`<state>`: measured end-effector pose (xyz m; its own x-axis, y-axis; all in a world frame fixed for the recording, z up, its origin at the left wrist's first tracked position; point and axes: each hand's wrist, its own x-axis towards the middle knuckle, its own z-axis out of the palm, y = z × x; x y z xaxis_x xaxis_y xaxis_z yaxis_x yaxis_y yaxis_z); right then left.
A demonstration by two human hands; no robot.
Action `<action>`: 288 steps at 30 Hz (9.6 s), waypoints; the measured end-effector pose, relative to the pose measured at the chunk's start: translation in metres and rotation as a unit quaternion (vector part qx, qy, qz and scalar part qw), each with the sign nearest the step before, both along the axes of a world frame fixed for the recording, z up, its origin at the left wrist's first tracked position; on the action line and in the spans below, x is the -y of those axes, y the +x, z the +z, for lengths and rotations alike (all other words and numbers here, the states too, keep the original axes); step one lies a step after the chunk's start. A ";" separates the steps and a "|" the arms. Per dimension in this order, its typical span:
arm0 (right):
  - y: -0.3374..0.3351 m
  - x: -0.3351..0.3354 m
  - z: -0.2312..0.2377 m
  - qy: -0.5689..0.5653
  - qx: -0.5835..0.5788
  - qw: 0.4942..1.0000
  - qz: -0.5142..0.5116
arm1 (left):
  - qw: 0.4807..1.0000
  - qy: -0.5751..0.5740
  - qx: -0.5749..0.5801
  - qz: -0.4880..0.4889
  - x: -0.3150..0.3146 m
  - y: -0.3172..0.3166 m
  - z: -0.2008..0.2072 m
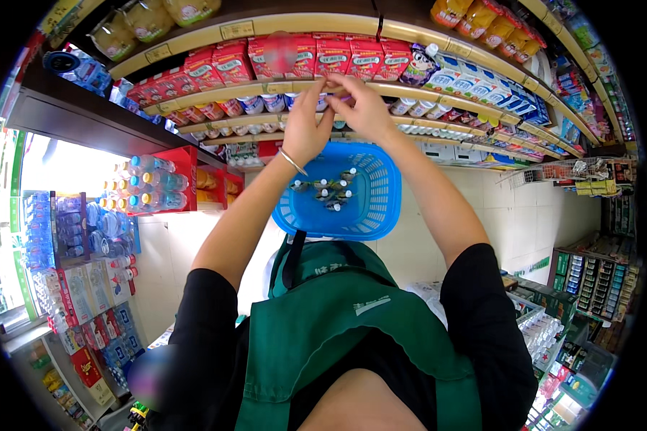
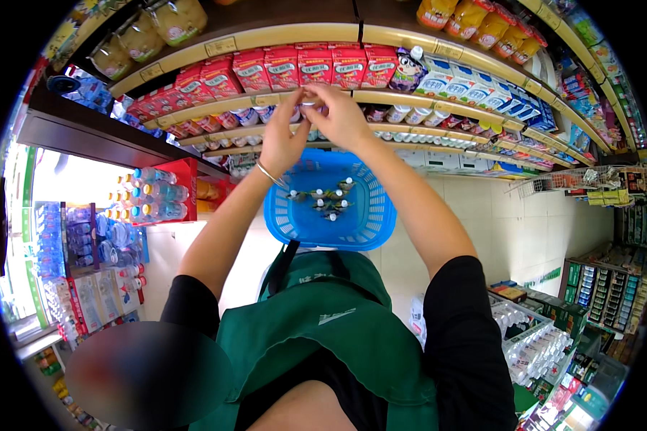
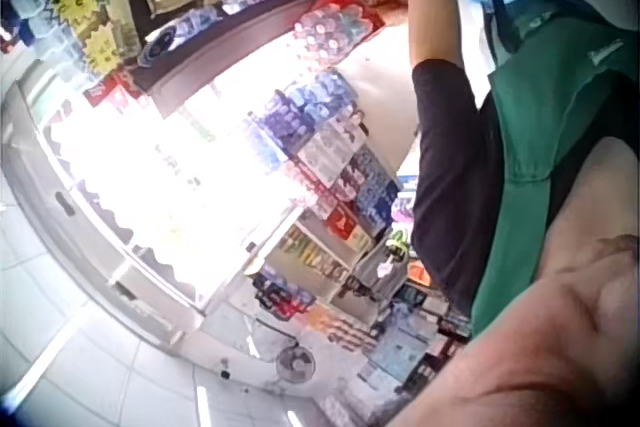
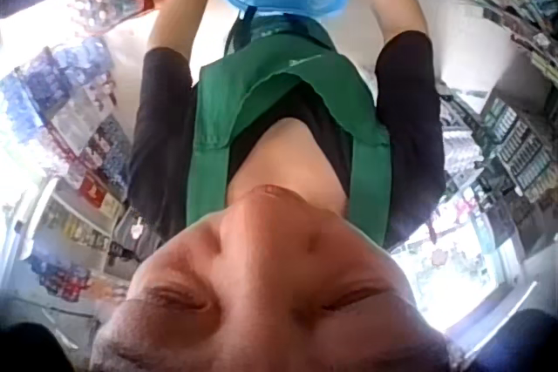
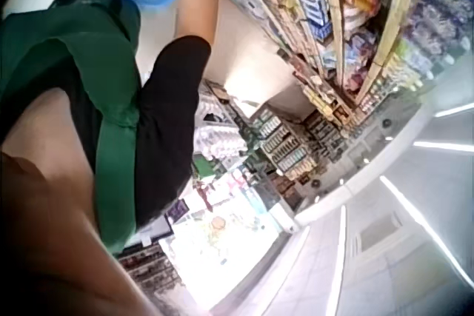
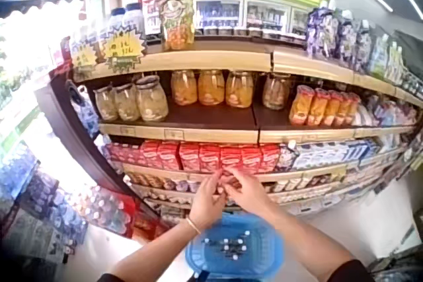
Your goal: The person repeatedly picks up small bottles and pouches from a blue basket and places them onto a store shelf. They handle the items one by one, arranging them in rows on the shelf. The person also moves some items within the basket to access others.
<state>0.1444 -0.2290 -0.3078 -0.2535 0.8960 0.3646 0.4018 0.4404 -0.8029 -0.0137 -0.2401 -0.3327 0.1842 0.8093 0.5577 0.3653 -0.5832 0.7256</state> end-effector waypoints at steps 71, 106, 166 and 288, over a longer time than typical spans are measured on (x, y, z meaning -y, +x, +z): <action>0.017 -0.159 0.314 0.244 -0.077 0.963 -0.090 | 0.968 0.205 -0.027 0.139 -0.129 -0.001 0.332; -0.003 -0.163 0.305 0.296 -0.039 0.948 -0.110 | 0.934 0.302 -0.100 0.165 -0.145 -0.003 0.283; 0.007 0.080 -0.276 -0.064 0.281 0.957 0.003 | 0.936 -0.318 -0.141 0.058 0.092 -0.014 -0.288; -0.003 -0.135 0.266 0.355 -0.138 0.914 -0.138 | 0.938 0.209 -0.069 0.269 -0.083 -0.051 0.283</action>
<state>0.1409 -0.0945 -0.0419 0.1360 0.4250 0.8949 0.4021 0.8019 -0.4419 -0.0646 -0.1569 -0.0493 -0.0939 0.5212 0.8482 0.7614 -0.5114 0.3985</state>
